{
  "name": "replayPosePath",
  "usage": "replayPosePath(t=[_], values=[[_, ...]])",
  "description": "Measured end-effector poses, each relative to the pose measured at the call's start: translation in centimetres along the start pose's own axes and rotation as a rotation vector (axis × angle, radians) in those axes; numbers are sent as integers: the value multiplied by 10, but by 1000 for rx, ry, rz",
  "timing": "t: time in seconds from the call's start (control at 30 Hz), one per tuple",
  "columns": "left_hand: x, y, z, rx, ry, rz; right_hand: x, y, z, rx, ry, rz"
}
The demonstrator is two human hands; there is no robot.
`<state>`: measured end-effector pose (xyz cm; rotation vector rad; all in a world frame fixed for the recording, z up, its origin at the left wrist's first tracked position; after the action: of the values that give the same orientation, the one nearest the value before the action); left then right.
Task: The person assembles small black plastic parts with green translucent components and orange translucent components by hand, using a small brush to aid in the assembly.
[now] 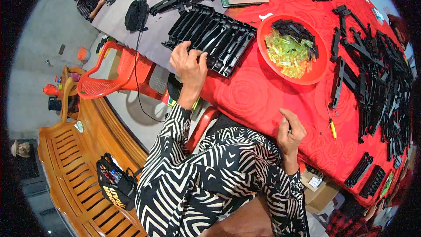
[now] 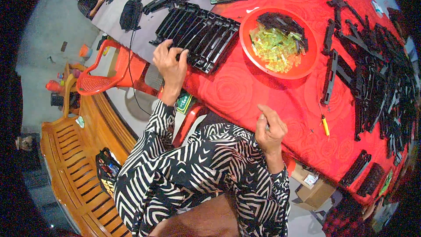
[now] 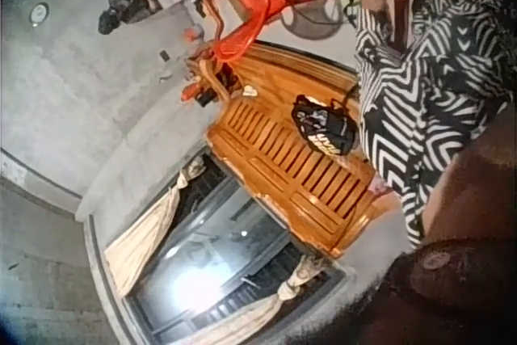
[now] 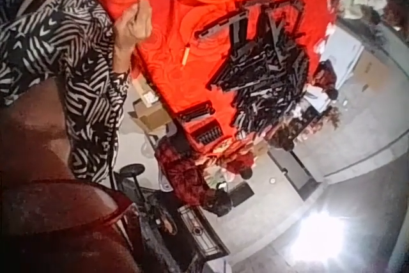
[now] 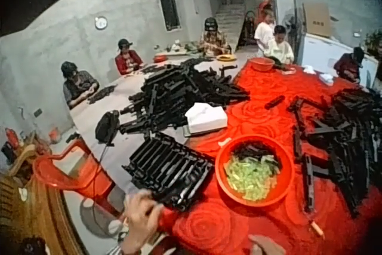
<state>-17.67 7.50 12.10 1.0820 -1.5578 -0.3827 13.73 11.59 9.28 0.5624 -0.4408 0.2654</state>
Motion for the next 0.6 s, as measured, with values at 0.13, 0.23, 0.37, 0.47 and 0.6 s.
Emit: replayPosePath(t=[0.13,0.23,0.37,0.47,0.6], values=[[-24,13,7,27,101,-36,3,-4,5,36,-14,-24],[-37,19,17,75,145,-50,5,-7,-2,6,-28,-19],[-47,23,28,128,192,-48,7,-10,-10,-29,-50,-11],[-47,22,32,129,221,-64,7,-12,-14,-41,-42,-13],[-45,21,29,101,231,-70,9,-14,-20,-55,-37,-16]])
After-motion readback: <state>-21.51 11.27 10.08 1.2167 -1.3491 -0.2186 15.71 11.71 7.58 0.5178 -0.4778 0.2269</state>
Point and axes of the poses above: each hand's wrist, its own y-axis towards the middle knuckle, its own x-axis out of the back of the hand, z = x × y, the point moved 10 cm from there along y, towards the middle knuckle, and after that the axes turned 4 degrees about x, right-handed, at the moved point
